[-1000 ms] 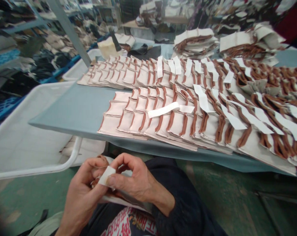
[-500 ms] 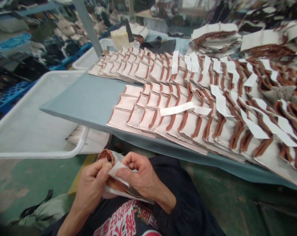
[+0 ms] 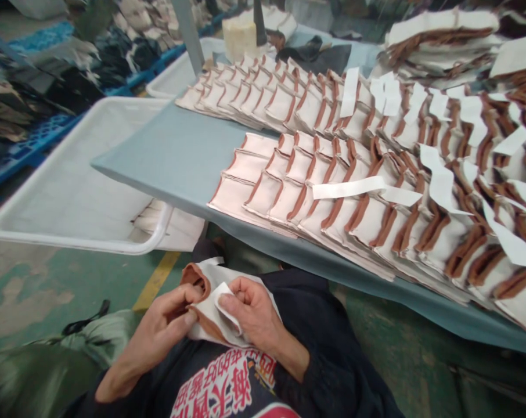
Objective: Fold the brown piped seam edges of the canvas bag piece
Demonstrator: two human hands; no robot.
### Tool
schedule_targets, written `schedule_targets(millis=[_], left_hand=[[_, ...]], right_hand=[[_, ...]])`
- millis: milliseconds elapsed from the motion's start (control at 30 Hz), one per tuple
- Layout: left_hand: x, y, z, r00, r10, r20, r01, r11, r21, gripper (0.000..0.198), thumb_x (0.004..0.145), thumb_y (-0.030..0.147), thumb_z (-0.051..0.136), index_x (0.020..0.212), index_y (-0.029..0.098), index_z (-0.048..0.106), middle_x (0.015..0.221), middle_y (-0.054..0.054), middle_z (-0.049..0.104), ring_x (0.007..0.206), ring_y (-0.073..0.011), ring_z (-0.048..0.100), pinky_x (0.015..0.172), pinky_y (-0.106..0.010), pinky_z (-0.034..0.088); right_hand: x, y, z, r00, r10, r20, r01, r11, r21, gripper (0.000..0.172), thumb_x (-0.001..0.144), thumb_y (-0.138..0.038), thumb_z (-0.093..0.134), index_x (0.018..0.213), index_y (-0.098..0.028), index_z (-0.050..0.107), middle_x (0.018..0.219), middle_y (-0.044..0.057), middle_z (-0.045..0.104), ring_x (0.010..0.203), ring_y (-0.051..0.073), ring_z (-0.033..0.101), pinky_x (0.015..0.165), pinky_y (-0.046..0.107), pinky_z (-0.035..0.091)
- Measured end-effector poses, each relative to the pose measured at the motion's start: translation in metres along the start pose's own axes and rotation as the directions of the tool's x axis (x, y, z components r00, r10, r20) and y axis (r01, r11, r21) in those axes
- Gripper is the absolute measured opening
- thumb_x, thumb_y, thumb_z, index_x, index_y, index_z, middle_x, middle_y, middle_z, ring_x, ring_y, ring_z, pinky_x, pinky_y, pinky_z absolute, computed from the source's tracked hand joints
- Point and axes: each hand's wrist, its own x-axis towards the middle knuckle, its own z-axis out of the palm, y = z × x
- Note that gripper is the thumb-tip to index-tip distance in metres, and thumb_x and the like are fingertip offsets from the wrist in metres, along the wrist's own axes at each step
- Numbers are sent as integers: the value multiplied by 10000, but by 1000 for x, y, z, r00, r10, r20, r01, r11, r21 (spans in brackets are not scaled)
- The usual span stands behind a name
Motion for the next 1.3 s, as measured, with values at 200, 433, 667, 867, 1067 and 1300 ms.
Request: schedule_targets(millis=[200, 433, 667, 867, 1067, 1300], left_hand=[[8, 4, -3, 967, 220, 130, -252, 906, 340, 162, 991, 187, 608, 931, 230, 752, 1213, -94, 780, 1248, -276, 669, 1112, -414, 474], [11, 18, 4, 921, 378, 89, -360, 747, 559, 167, 974, 163, 610, 875, 213, 735, 1004, -72, 791, 995, -251, 705, 921, -387, 488], [23, 40, 7, 978, 207, -20, -192, 934, 302, 241, 953, 236, 594, 751, 199, 719, 677, -7, 721, 609, -166, 649, 593, -256, 468], [32, 59, 18, 985, 163, -47, -158, 983, 97, 254, 924, 276, 630, 704, 206, 736, 681, 1, 687, 600, -149, 588, 548, -231, 426], [33, 40, 35, 997, 82, -7, -81, 965, -250, 265, 930, 355, 655, 744, 193, 753, 777, -37, 688, 670, -169, 573, 604, -265, 431], [33, 31, 38, 1000, -8, -5, 6, 939, -345, 342, 915, 424, 632, 714, 188, 776, 705, -71, 700, 616, -212, 571, 551, -315, 423]], right_hand=[[-1, -7, -8, 997, -53, -59, 52, 999, -12, 641, 744, -761, 824, 759, -211, 495, 522, -87, 485, 444, 50, 338, 443, 183, 263], [-11, -23, -19, 983, -96, -156, 89, 995, -51, 613, 749, -748, 811, 775, -221, 499, 516, -95, 462, 438, 59, 328, 442, 195, 264], [-42, -71, -12, 981, -168, -102, 123, 930, -347, 355, 880, -491, 730, 751, -203, 567, 568, -66, 460, 492, 75, 324, 459, 227, 218], [-56, -97, 8, 918, -391, -70, 286, 773, -566, 254, 902, -343, 679, 708, -210, 582, 577, -58, 473, 523, 95, 379, 485, 255, 267], [-54, -92, 12, 882, -461, -96, 263, 651, -712, 262, 932, -321, 652, 708, -213, 572, 604, -57, 482, 547, 101, 388, 546, 273, 305], [-50, -83, 4, 942, -289, -171, 102, 733, -673, 274, 902, -408, 659, 728, -215, 570, 593, -49, 500, 547, 115, 428, 521, 276, 302]])
